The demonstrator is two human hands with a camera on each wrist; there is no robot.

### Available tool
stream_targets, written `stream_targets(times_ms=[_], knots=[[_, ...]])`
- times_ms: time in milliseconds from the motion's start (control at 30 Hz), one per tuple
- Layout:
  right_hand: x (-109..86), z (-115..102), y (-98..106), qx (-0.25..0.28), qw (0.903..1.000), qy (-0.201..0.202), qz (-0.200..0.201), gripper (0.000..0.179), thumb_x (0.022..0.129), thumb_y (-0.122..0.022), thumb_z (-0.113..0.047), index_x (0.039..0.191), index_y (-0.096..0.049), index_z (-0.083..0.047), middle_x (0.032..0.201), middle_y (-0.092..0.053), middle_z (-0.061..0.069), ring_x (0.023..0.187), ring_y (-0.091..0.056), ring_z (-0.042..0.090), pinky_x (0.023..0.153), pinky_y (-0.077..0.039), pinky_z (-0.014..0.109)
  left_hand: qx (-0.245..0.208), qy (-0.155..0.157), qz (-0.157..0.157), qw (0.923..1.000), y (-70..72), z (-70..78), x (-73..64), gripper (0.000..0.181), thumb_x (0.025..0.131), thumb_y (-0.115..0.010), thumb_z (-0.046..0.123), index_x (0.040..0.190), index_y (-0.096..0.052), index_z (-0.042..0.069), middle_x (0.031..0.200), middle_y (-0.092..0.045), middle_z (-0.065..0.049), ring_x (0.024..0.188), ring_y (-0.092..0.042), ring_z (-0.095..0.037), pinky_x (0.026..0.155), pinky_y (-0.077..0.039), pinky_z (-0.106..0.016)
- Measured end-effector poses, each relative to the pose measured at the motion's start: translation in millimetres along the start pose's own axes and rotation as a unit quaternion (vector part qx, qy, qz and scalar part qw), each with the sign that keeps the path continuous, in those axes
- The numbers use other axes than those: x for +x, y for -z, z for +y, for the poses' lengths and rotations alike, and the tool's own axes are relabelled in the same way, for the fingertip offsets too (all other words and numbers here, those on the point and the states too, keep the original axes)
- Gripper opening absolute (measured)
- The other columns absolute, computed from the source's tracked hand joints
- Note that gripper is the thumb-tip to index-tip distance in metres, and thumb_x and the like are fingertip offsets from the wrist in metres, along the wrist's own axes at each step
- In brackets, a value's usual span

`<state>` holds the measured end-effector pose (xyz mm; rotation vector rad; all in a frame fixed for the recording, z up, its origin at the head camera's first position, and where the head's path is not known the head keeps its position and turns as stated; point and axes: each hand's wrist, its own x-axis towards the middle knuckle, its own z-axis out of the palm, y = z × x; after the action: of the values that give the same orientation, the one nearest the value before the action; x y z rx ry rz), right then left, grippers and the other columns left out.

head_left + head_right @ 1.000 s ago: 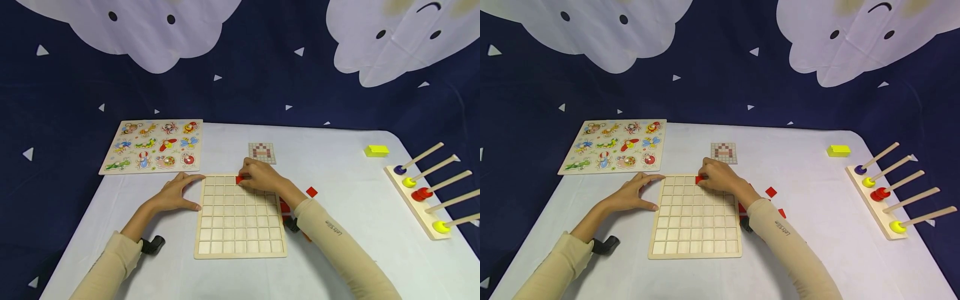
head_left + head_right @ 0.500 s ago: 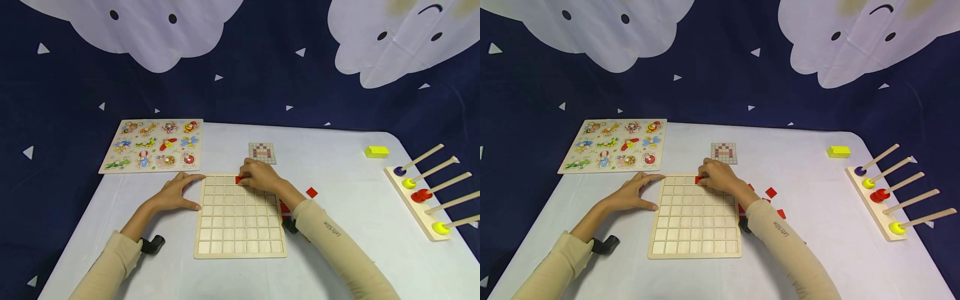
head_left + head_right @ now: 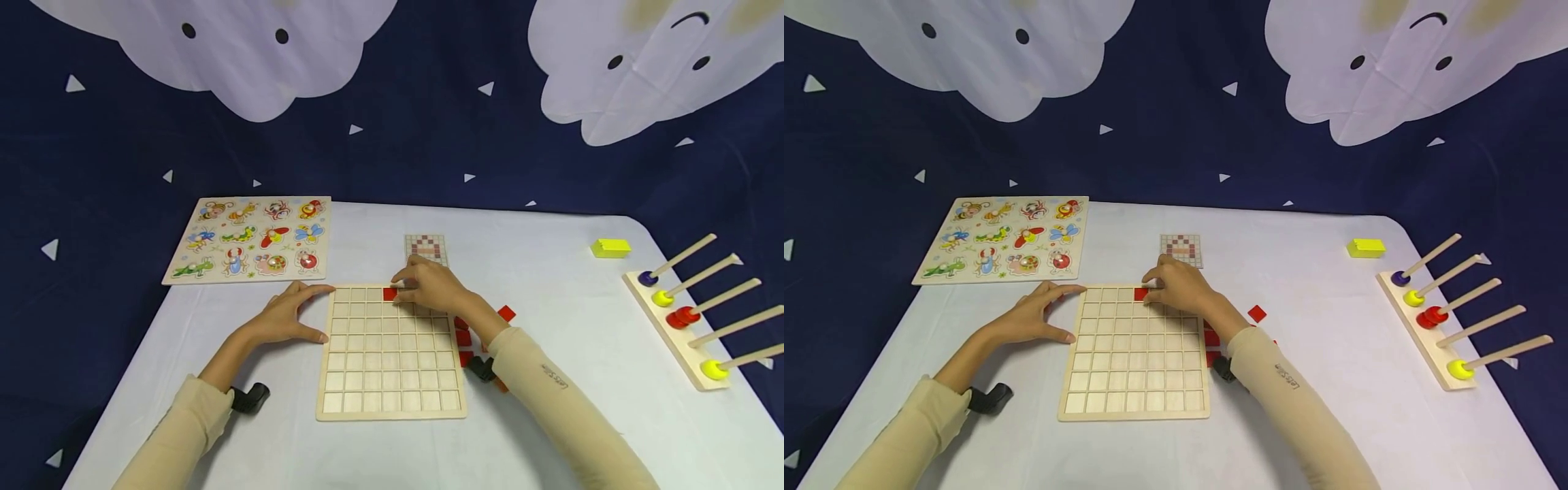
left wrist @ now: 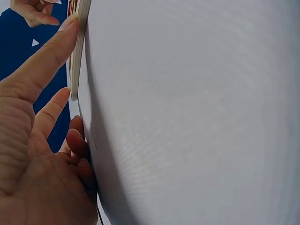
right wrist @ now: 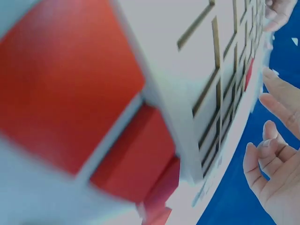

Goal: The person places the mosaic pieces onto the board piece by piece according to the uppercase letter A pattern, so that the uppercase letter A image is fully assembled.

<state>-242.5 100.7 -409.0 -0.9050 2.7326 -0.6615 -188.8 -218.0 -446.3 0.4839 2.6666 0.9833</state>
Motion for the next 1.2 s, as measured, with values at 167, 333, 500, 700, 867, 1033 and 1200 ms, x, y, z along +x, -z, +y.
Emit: stream_targets(times_ms=[167,333,500,700,867,1033,1200], knots=[[-13.8,10.8,14.5,0.008,0.9997,-0.008,0.020,0.034,0.089,-0.076,-0.028,0.117,-0.074,-0.011,0.103,-0.058,0.009,0.084,-0.053,0.020,0.075,-0.046,0.037,0.001,0.002,-0.001,1.0000,-0.4,-1.0,0.7,0.092,0.064,-0.092,0.044,0.145,-0.050,0.026,0.107,-0.044,-0.007,0.083,-0.037,-0.019,0.071,-0.032,-0.034],[-29.0,27.6,26.6,0.009,0.9990,-0.018,0.039,0.030,0.089,-0.076,-0.024,0.114,-0.075,-0.007,0.101,-0.060,0.011,0.085,-0.057,0.024,0.076,-0.049,0.039,-0.001,0.006,0.002,1.0000,-0.2,-1.4,0.8,0.092,0.064,-0.092,0.044,0.145,-0.051,0.027,0.108,-0.045,-0.007,0.089,-0.040,-0.019,0.074,-0.033,-0.034],[-46.1,46.0,33.7,0.001,0.9989,-0.036,0.032,0.028,0.087,-0.077,-0.022,0.111,-0.076,-0.008,0.094,-0.059,0.009,0.078,-0.051,0.021,0.071,-0.044,0.035,-0.008,0.013,-0.004,0.9999,-0.3,-0.7,1.9,0.093,0.063,-0.092,0.043,0.145,-0.050,0.028,0.107,-0.044,-0.006,0.086,-0.039,-0.020,0.073,-0.033,-0.035],[-64.9,63.8,37.0,-0.009,0.9986,-0.046,0.023,0.028,0.084,-0.079,-0.021,0.110,-0.077,-0.009,0.091,-0.058,0.008,0.079,-0.051,0.021,0.070,-0.043,0.033,-0.009,0.011,-0.004,0.9999,-1.1,-2.0,2.6,0.093,0.063,-0.092,0.044,0.145,-0.050,0.029,0.107,-0.044,-0.006,0.087,-0.038,-0.019,0.073,-0.032,-0.034],[-78.6,71.8,37.9,0.000,0.9990,-0.044,0.011,0.026,0.084,-0.079,-0.018,0.109,-0.077,-0.010,0.086,-0.057,0.006,0.078,-0.048,0.021,0.068,-0.040,0.032,-0.012,0.007,-0.001,0.9999,-0.2,-2.0,1.0,0.093,0.064,-0.092,0.044,0.145,-0.050,0.027,0.107,-0.045,-0.007,0.086,-0.038,-0.019,0.072,-0.032,-0.035],[-87.4,77.5,36.1,0.006,0.9989,-0.045,0.005,0.026,0.082,-0.081,-0.017,0.106,-0.078,-0.011,0.086,-0.057,0.004,0.079,-0.049,0.021,0.069,-0.039,0.031,-0.011,0.014,-0.004,0.9998,0.1,-1.8,1.1,0.094,0.063,-0.093,0.043,0.145,-0.049,0.029,0.106,-0.044,-0.006,0.085,-0.037,-0.019,0.072,-0.032,-0.035],[-92.5,82.3,33.6,0.000,0.9987,-0.050,0.009,0.027,0.079,-0.084,-0.018,0.105,-0.078,-0.012,0.086,-0.057,0.001,0.078,-0.048,0.018,0.068,-0.040,0.030,-0.011,0.013,-0.006,0.9998,-0.4,-1.0,2.2,0.094,0.063,-0.092,0.044,0.145,-0.049,0.028,0.105,-0.043,-0.006,0.083,-0.037,-0.019,0.071,-0.031,-0.035]])
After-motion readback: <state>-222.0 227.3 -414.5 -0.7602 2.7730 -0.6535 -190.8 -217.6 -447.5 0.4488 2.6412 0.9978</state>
